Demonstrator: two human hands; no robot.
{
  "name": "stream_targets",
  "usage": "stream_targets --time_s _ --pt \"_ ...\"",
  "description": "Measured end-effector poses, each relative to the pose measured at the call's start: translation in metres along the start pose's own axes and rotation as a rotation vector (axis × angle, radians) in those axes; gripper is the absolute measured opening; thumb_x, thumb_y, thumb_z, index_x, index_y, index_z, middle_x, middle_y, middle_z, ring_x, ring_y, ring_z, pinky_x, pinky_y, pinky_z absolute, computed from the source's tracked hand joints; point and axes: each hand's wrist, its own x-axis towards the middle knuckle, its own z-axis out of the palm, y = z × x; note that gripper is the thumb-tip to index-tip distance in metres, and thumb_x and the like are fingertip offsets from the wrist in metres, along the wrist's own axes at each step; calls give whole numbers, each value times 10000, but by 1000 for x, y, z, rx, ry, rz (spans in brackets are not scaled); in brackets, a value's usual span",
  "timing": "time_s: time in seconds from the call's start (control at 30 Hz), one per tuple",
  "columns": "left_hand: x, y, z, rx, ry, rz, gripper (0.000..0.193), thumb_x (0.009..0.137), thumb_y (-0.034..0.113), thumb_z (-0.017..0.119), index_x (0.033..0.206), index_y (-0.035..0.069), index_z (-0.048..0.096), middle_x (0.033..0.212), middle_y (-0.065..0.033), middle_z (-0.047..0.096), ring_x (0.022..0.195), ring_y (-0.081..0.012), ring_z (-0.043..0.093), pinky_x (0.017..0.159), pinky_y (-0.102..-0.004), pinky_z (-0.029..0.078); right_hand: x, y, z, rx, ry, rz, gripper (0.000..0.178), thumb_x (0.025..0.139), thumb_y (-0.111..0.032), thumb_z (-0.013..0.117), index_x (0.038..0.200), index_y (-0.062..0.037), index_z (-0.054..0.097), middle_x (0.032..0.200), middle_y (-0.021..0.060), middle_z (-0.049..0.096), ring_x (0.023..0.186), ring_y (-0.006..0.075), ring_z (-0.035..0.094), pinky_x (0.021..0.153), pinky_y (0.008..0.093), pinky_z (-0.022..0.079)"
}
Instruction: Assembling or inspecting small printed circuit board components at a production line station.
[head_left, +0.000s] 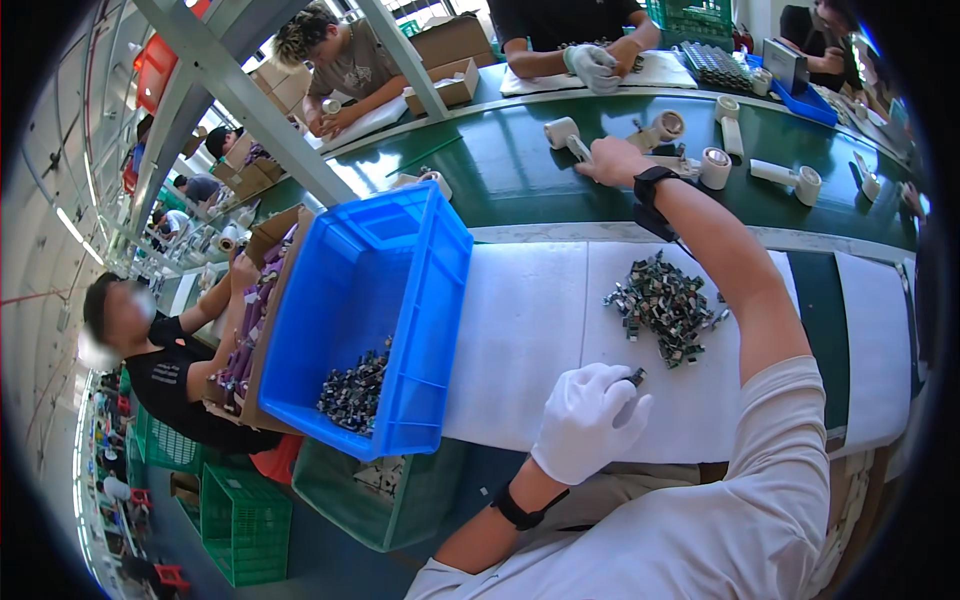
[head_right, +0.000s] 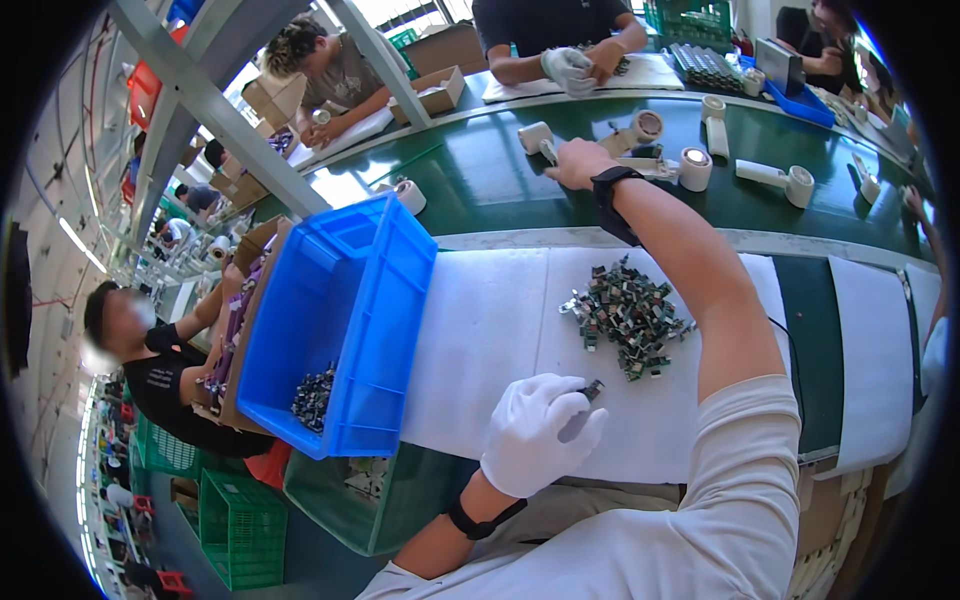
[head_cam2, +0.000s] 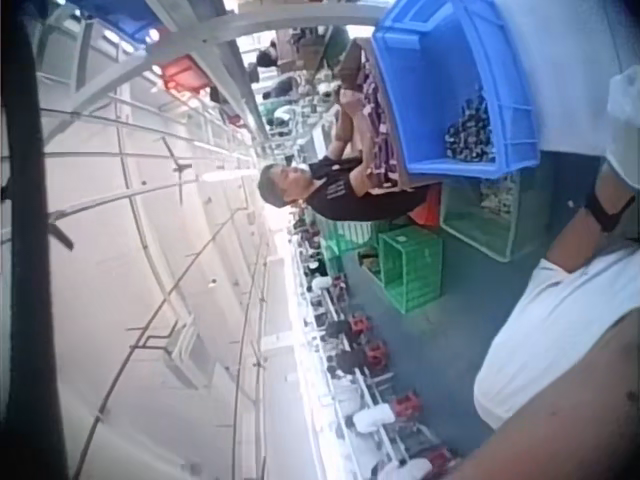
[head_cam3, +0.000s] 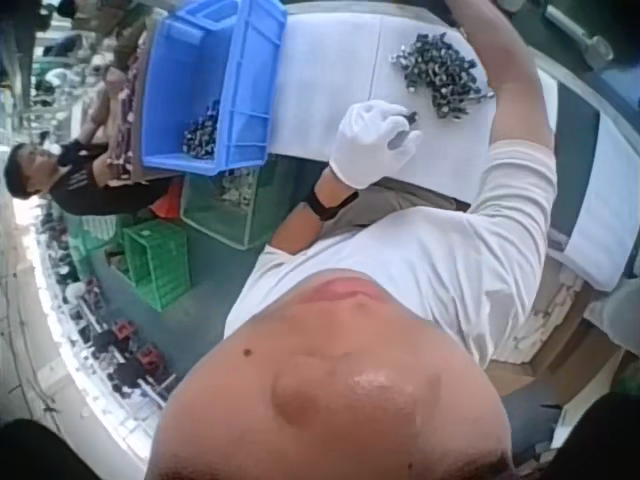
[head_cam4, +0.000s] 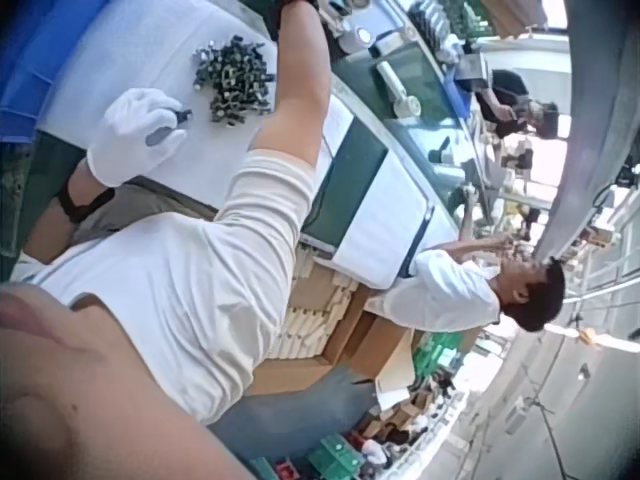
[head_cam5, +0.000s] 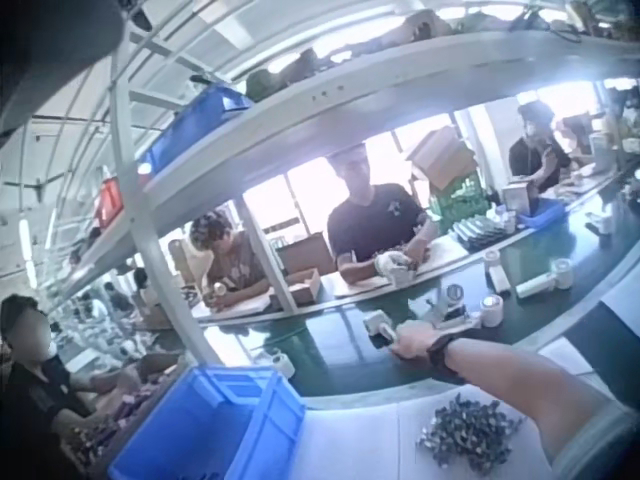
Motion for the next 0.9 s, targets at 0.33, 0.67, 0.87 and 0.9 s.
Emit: stream_targets --time_s 0.33,0.67,0.87,0.9 --pt "-6 -6 6 -49 -43 -56 241 808 78 783 1030 119 700 1007 -43 706 926 -261 676 835 -389 525 -57 43 -12 1368 -452 306 219 987 -207 640 979 -1 715 859 49 709 699 101 655 628 220 536" --pt "-6 -14 8 -14 -74 -75 319 798 48 783 1083 137 672 1008 -22 696 972 -246 659 866 -371 499 -363 55 -95 1243 -240 393 336 956 -188 661 1202 38 619 852 82 667 601 95 617 498 205 486" --pt "-12 -4 10 -124 -53 -84 368 747 -30 812 1058 132 701 963 -37 712 896 -245 673 817 -355 518 -491 41 -59 1262 -44 759 377 941 -210 673 1213 44 610 842 87 687 571 99 630 454 210 472" --pt "-12 -2 10 -163 -32 -100 371 746 -44 811 1060 128 712 958 -42 716 877 -243 677 800 -350 523 -498 34 -54 1251 -43 805 361 947 -199 671 1207 45 611 833 83 696 548 101 623 455 209 471"
